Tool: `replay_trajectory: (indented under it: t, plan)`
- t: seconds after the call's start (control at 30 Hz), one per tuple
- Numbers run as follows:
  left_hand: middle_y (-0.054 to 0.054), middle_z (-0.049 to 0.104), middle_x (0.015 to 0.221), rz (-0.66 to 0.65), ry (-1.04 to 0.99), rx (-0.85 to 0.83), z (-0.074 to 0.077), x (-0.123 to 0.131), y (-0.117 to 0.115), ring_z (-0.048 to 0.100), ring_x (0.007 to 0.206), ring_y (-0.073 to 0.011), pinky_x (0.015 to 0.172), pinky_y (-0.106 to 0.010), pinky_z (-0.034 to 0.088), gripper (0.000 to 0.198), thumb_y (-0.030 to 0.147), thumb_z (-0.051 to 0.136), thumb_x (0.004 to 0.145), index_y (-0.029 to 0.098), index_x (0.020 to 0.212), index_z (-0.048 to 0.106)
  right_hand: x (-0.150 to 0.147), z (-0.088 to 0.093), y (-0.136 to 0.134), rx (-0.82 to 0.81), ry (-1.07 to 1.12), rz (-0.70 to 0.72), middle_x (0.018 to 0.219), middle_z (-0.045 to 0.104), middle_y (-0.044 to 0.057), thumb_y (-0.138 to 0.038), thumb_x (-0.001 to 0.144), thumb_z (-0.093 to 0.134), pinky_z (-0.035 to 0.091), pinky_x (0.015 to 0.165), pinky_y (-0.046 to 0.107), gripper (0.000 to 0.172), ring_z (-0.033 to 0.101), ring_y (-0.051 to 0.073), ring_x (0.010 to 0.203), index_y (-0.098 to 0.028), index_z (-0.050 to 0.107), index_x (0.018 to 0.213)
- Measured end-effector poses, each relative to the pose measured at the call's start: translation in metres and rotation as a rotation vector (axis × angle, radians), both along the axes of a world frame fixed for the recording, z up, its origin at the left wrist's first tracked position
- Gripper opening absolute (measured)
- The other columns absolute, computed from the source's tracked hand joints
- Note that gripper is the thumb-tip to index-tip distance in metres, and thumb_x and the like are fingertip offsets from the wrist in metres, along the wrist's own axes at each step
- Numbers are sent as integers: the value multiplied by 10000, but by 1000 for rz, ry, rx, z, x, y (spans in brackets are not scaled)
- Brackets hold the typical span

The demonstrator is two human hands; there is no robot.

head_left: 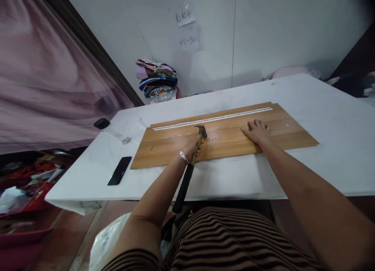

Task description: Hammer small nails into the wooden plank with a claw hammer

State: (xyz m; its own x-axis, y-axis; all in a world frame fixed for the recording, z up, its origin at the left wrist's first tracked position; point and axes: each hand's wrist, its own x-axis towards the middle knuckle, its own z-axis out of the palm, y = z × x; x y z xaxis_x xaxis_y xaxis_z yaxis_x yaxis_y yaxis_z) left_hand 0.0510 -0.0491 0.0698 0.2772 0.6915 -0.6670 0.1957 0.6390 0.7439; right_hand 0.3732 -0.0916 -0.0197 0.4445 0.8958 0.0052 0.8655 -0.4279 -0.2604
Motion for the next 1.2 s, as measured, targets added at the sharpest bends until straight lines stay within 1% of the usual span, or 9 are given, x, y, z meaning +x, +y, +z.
replay_trajectory:
  t: [0.1, 0.27, 0.33, 0.43, 0.7, 0.87, 1.03, 1.2]
  plan:
    - [78, 418, 552, 2, 25, -3, 0, 0, 0, 291, 361, -46, 366, -172, 215, 421, 485, 361, 1086, 192, 827, 517, 1, -2, 0, 3, -5, 3, 1523, 530, 192, -628, 993, 360, 289, 1159, 605, 592, 391, 381, 1452, -206, 627, 1312]
    - [75, 427, 565, -7, -7, -16, -2, -1, 1, 299, 369, -50, 370, -174, 231, 400, 504, 426, 1061, 195, 828, 525, 4, -5, 2, 15, -9, 8, 1502, 541, 188, -640, 991, 351, 301, 1146, 602, 595, 398, 377, 1442, -215, 631, 1298]
    - [76, 423, 562, -7, -13, -15, -2, -2, 1, 295, 366, -50, 369, -173, 229, 404, 505, 409, 1066, 197, 831, 523, 4, -6, 3, 16, -9, 6, 1513, 532, 186, -655, 988, 344, 300, 1146, 603, 611, 387, 377, 1448, -219, 630, 1306]
    - [77, 424, 557, -3, 5, -7, -3, -1, 2, 294, 362, -47, 367, -171, 225, 413, 489, 368, 1080, 194, 832, 516, 4, -5, 2, 6, -4, 1, 1544, 509, 184, -653, 992, 333, 286, 1159, 604, 623, 369, 373, 1465, -218, 618, 1334]
    - [70, 432, 567, -3, -32, -8, -4, -3, 3, 297, 367, -49, 362, -173, 224, 379, 482, 420, 1061, 193, 844, 536, 4, -6, 2, 16, -8, 11, 1535, 525, 189, -650, 991, 331, 293, 1148, 611, 621, 378, 380, 1460, -224, 616, 1341]
    - [73, 417, 559, 2, 10, -7, -2, -2, 2, 291, 364, -47, 362, -172, 220, 404, 464, 361, 1081, 190, 832, 524, 2, -3, 1, -5, -22, 0, 1528, 529, 183, -636, 995, 329, 296, 1157, 593, 612, 389, 368, 1458, -220, 625, 1332]
    - [72, 424, 562, -1, -19, -13, 0, -1, 2, 290, 369, -48, 360, -162, 216, 413, 505, 386, 1073, 197, 836, 523, 2, -1, -1, 5, -14, 13, 1531, 528, 185, -632, 995, 331, 304, 1149, 601, 604, 384, 373, 1457, -227, 615, 1341]
    - [73, 425, 562, 0, -11, -12, -3, -1, 1, 293, 367, -43, 365, -162, 229, 410, 502, 401, 1072, 192, 835, 525, 3, -3, 1, 2, -10, 4, 1522, 528, 188, -631, 991, 340, 296, 1149, 608, 604, 385, 378, 1449, -222, 619, 1338]
